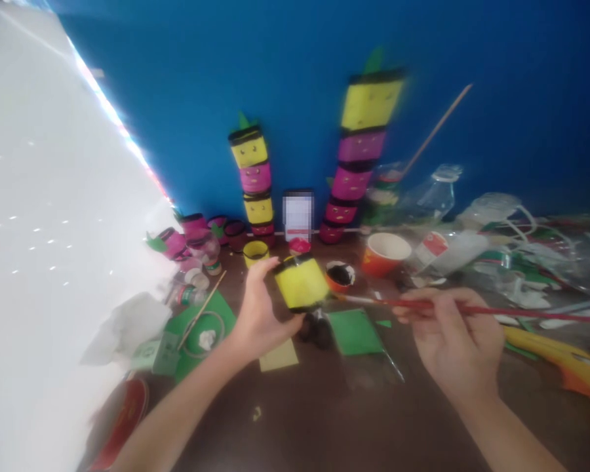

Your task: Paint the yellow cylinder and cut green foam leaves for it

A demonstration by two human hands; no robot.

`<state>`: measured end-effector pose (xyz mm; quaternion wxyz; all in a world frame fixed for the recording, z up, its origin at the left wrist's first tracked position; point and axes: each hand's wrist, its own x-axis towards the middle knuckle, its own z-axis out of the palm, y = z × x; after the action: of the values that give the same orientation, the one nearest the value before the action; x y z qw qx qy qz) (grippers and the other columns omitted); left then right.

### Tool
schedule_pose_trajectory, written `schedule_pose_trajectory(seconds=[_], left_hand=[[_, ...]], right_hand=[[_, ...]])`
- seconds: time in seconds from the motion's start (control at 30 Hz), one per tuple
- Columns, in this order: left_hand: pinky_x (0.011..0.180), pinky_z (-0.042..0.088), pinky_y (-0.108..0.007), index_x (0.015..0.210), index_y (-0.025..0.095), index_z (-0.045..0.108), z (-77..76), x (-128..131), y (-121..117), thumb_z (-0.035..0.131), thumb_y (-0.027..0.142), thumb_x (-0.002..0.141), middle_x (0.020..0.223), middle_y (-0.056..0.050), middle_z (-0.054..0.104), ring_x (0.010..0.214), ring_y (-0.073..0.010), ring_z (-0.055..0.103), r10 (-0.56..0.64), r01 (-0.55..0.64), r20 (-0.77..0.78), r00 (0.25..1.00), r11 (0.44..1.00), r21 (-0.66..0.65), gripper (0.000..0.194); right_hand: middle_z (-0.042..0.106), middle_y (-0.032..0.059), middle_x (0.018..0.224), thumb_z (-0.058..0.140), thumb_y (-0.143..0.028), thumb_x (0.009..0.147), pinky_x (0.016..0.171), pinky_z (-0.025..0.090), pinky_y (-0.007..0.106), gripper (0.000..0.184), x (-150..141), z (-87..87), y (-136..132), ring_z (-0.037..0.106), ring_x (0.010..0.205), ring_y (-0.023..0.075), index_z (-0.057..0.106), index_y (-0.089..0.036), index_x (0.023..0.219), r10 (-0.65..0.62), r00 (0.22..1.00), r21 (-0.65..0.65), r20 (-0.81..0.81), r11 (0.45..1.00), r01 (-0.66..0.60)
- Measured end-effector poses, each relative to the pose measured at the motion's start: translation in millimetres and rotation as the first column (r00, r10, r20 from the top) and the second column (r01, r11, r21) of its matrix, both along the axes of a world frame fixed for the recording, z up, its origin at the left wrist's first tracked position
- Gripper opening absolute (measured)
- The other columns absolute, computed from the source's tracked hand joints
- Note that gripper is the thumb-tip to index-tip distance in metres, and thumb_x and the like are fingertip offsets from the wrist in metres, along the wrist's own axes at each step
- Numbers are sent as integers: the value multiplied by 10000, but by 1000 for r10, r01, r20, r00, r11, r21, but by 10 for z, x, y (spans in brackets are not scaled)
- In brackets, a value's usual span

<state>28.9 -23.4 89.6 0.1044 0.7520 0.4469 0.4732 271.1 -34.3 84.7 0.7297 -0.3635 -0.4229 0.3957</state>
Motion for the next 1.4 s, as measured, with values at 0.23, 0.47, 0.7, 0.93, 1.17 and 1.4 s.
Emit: schedule_pose_trajectory(seconds=[0.23,0.47,0.7,0.93,1.17,1.4], left_hand=[[1017,374,-466,1302,209,210,-7,1,-14,729,228,619,1237,-135,388,1179,-271,431,-52,54,35,998,997,-50,858],[1025,374,-446,1310,207,209,-6,7,-29,734,199,599,1242,-128,390,1185,-267,433,-57,59,55,997,997,-49,884],[1017,377,-444,1311,208,208,20,-1,-30,730,222,613,1229,-130,402,1174,-265,437,-49,52,54,997,998,-47,872],[1003,383,-438,1305,213,211,24,5,-39,738,228,605,1232,-124,401,1169,-270,443,-53,57,57,997,997,-59,876],[1006,374,-455,1304,217,213,15,2,-26,739,216,597,1218,-122,407,1159,-272,444,-56,61,71,996,997,-57,881],[1010,375,-455,1307,214,210,16,1,-22,736,203,597,1220,-123,403,1168,-269,438,-56,59,64,996,998,-37,884]], right_hand=[[718,17,684,746,-257,638,484,562,265,220,86,-25,82,674,535,178,578,-247,780,225,973,-77,-53,970,-228],[700,16,660,736,-283,640,460,545,276,205,42,-55,90,656,495,179,549,-232,709,199,980,-115,-10,973,-199],[704,13,647,735,-248,637,455,538,253,173,124,-80,151,665,517,177,565,-231,665,200,980,-74,-22,977,-201],[719,11,708,745,-238,648,528,562,232,161,73,-50,80,675,571,150,598,-228,714,247,961,-93,-123,961,-259],[718,3,701,750,-228,649,522,552,197,171,104,-52,80,671,571,130,595,-217,722,219,966,-52,-141,972,-228],[713,12,679,770,-242,619,508,547,214,200,136,-69,114,666,557,142,605,-213,727,168,978,-60,-128,982,-176]])
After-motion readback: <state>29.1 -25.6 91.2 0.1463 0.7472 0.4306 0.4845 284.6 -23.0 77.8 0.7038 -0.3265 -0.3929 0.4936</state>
